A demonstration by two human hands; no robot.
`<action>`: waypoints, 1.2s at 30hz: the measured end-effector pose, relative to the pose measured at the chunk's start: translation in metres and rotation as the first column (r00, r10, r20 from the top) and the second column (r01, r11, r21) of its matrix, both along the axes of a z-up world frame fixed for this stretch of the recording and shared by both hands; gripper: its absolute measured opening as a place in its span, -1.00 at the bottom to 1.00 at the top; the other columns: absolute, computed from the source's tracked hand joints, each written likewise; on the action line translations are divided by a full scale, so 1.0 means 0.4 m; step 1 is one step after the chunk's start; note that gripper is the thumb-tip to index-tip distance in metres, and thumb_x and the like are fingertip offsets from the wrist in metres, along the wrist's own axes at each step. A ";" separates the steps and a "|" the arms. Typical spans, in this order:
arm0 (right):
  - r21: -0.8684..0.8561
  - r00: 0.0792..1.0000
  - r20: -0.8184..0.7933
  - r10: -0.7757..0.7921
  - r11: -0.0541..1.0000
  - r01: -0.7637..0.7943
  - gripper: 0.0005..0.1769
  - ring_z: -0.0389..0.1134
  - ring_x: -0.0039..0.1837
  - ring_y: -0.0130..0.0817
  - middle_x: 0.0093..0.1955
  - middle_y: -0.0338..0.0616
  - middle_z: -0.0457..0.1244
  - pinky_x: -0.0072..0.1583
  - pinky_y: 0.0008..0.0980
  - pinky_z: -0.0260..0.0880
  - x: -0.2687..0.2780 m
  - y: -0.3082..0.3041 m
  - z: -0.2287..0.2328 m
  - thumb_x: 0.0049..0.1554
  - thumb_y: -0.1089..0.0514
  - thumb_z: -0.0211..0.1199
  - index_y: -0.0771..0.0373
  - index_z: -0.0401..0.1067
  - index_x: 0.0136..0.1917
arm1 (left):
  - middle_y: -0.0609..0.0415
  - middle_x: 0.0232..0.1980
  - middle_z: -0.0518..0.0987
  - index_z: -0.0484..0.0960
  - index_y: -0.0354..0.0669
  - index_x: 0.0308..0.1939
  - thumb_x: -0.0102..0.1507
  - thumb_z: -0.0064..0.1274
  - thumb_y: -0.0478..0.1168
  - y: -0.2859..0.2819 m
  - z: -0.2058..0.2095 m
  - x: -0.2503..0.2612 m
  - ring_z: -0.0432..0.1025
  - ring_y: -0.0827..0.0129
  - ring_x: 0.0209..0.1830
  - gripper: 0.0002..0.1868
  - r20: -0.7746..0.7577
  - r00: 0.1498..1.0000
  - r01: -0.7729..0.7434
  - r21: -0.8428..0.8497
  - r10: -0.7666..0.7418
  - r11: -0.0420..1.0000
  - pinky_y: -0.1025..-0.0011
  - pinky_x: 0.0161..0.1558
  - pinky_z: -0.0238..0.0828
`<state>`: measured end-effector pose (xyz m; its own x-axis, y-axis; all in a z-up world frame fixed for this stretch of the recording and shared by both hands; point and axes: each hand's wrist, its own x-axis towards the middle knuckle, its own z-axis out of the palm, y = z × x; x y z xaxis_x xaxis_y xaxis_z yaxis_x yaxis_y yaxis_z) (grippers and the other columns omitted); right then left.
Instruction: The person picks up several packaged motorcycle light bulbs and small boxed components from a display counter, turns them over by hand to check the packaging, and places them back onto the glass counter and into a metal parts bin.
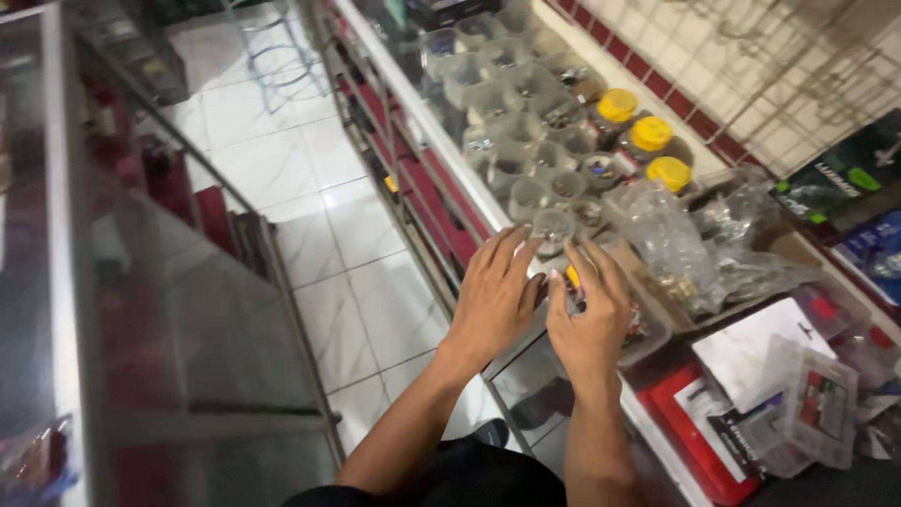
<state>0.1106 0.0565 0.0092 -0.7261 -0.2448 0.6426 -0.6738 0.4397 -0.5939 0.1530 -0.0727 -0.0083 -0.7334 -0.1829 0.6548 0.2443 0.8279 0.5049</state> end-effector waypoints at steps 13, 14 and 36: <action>0.082 0.959 0.059 0.276 0.956 -0.280 -0.58 0.36 0.32 0.00 0.29 0.05 0.34 0.32 -0.17 0.34 0.303 -0.053 -0.041 0.10 0.27 0.34 0.25 0.53 0.26 | -0.17 0.36 0.44 0.49 -0.28 0.25 0.20 0.08 -0.28 -0.015 -0.075 0.380 0.23 -0.09 0.46 -0.49 0.050 0.958 -0.283 -0.010 0.284 0.959 0.03 0.42 0.14; 0.100 0.954 0.050 0.295 0.949 -0.299 -0.57 0.35 0.32 0.01 0.29 0.05 0.34 0.32 -0.16 0.33 0.324 -0.060 -0.044 0.09 0.27 0.35 0.25 0.53 0.25 | -0.17 0.36 0.44 0.50 -0.27 0.26 0.21 0.08 -0.29 -0.015 -0.083 0.408 0.23 -0.08 0.47 -0.50 0.060 0.949 -0.309 -0.007 0.309 0.951 0.03 0.43 0.14; 0.137 0.560 0.063 0.826 0.549 -0.825 -0.59 0.37 0.29 0.00 0.23 0.06 0.36 0.32 -0.17 0.35 0.557 -0.303 -0.087 0.09 0.28 0.35 0.30 0.51 0.23 | -0.16 0.39 0.42 0.49 -0.23 0.26 0.22 0.19 -0.24 -0.102 -0.138 0.786 0.23 -0.11 0.46 -0.48 0.134 0.613 -0.788 0.023 0.779 0.616 -0.02 0.38 0.17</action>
